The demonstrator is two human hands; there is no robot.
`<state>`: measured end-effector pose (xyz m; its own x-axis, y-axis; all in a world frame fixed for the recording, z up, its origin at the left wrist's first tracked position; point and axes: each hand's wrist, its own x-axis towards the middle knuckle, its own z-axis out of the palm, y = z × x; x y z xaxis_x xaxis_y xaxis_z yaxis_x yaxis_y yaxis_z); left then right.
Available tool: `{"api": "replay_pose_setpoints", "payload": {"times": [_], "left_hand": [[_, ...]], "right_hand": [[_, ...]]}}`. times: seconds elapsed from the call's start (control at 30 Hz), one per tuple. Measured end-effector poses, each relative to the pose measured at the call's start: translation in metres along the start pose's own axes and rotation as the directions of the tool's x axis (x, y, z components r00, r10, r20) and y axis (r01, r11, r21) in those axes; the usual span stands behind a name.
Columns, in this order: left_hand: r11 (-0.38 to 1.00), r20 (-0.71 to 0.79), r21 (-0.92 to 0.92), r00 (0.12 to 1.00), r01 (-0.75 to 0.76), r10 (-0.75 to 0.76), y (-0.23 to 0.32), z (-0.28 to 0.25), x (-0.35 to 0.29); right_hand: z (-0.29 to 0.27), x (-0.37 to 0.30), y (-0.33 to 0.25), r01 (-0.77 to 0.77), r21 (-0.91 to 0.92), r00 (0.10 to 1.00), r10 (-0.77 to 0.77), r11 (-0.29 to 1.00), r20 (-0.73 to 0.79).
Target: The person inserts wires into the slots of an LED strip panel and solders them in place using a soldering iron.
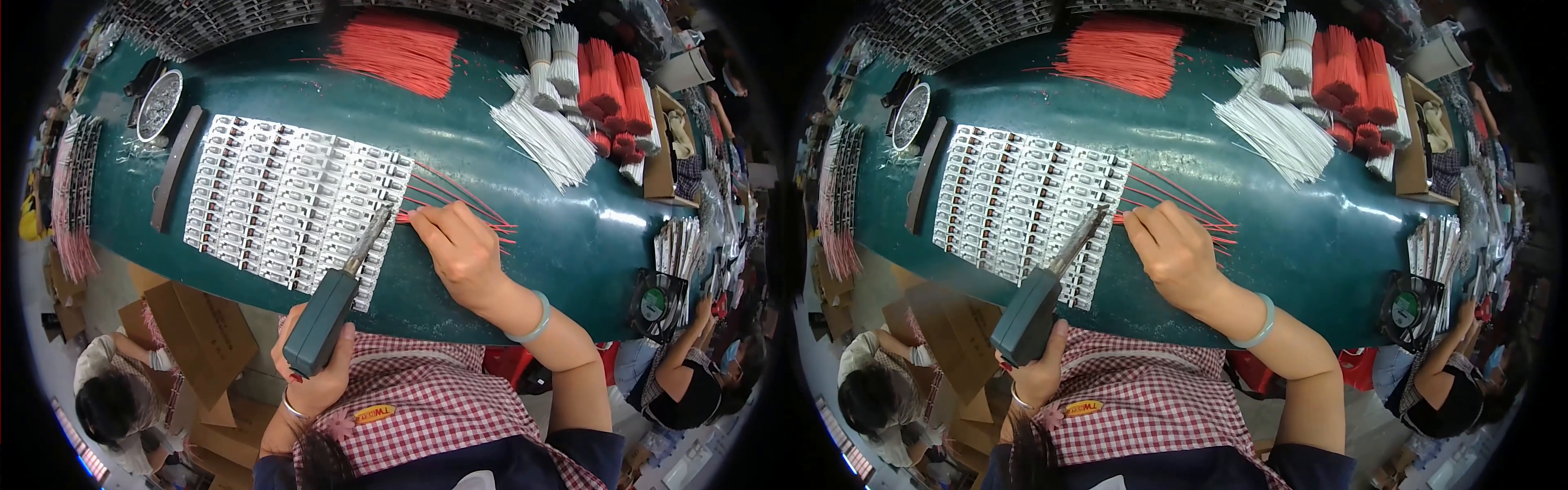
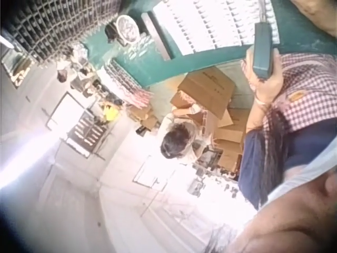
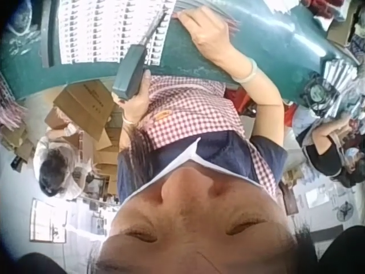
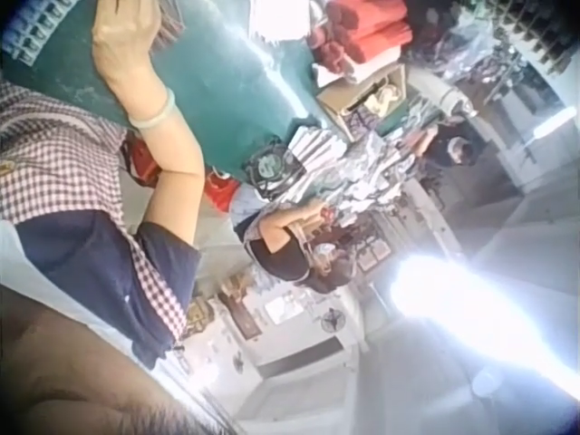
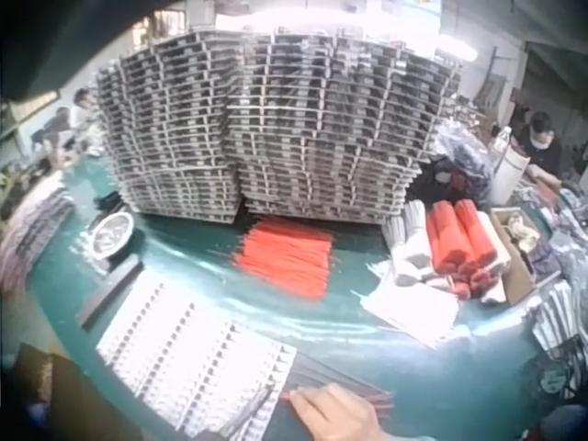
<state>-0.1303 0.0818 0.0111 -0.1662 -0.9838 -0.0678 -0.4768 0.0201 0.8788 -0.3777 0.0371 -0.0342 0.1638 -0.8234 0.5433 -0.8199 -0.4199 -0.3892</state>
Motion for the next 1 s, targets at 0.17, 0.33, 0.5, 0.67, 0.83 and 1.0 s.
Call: {"api": "replay_pose_setpoints", "payload": {"times": [0.17, 0.33, 0.5, 0.67, 0.83, 1.0], "left_hand": [[0.999, 0.02, 0.007, 0.999, -0.042, 0.042, 0.003, 0.0, 0.004], [0.999, 0.028, 0.03, 0.999, -0.025, 0.024, 0.005, 0.0, 0.005], [0.998, 0.035, 0.043, 0.999, -0.036, 0.034, 0.006, 0.0, 0.005], [0.997, 0.032, 0.064, 0.999, -0.03, 0.028, -0.001, -0.004, -0.002], [0.992, -0.036, 0.039, 0.992, -0.119, 0.12, -0.004, -0.004, -0.001], [0.994, -0.029, 0.056, 0.995, -0.09, 0.092, -0.001, -0.007, -0.003]], "right_hand": [[0.001, 0.001, 0.0, -0.001, -0.006, 1.0, 0.001, 1.0, 0.004], [0.001, 0.003, -0.001, 0.004, -0.022, 1.0, -0.003, 1.0, 0.019], [0.001, 0.003, -0.001, 0.011, -0.022, 1.0, -0.01, 1.0, 0.018], [0.001, 0.002, -0.002, 0.012, -0.029, 1.0, -0.011, 1.0, 0.019], [0.004, 0.0, 0.0, 0.03, -0.053, 0.999, -0.029, 0.998, 0.02], [0.007, 0.0, 0.001, 0.058, -0.04, 0.998, -0.06, 0.998, -0.038]]}}
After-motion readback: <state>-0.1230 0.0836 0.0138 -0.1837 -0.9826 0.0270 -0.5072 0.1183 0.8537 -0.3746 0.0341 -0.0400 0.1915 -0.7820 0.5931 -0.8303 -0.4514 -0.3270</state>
